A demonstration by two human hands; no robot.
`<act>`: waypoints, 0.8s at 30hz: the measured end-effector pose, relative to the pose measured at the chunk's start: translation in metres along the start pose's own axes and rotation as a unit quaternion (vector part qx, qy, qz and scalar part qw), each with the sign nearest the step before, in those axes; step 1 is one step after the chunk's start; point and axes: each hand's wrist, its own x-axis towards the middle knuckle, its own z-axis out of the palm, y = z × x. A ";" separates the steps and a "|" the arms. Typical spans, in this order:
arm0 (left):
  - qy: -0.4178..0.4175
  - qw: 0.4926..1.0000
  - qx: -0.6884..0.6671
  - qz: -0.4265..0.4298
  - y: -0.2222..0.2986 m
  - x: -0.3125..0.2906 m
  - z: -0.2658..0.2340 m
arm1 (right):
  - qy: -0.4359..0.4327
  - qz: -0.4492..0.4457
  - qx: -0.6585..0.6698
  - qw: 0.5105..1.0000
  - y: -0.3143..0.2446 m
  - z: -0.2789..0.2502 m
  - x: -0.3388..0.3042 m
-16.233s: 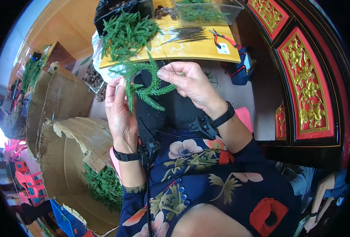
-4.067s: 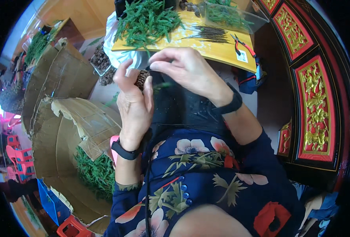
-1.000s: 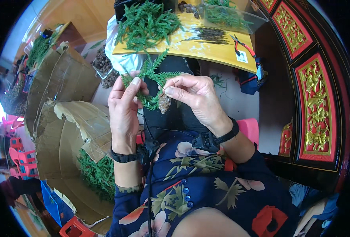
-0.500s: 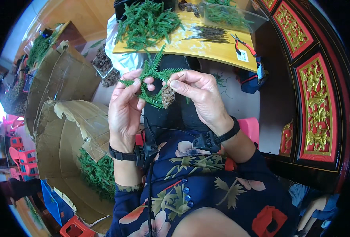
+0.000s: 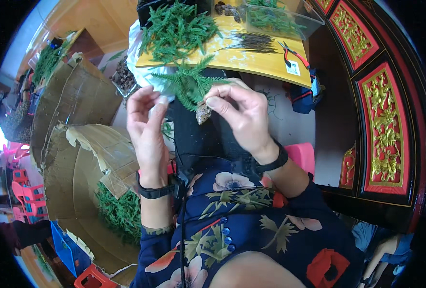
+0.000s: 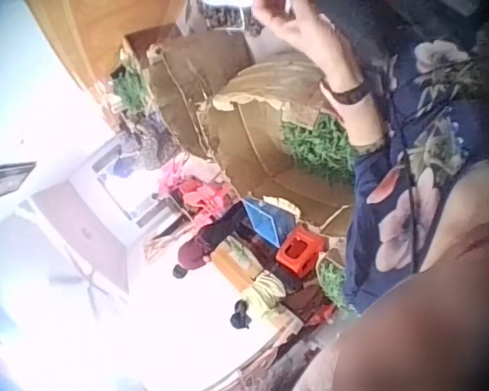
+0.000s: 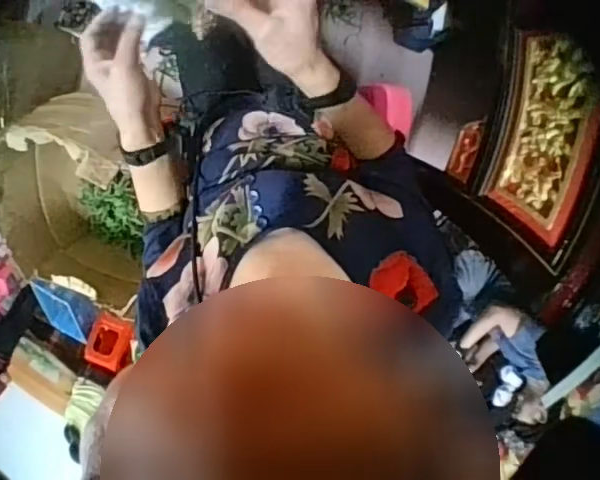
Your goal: Assembling and trimming green foliage sprigs using wire and pliers.
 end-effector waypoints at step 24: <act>-0.034 0.999 0.029 -0.004 0.008 0.002 -0.007 | -0.072 -0.249 -0.363 0.895 -0.001 0.018 -0.014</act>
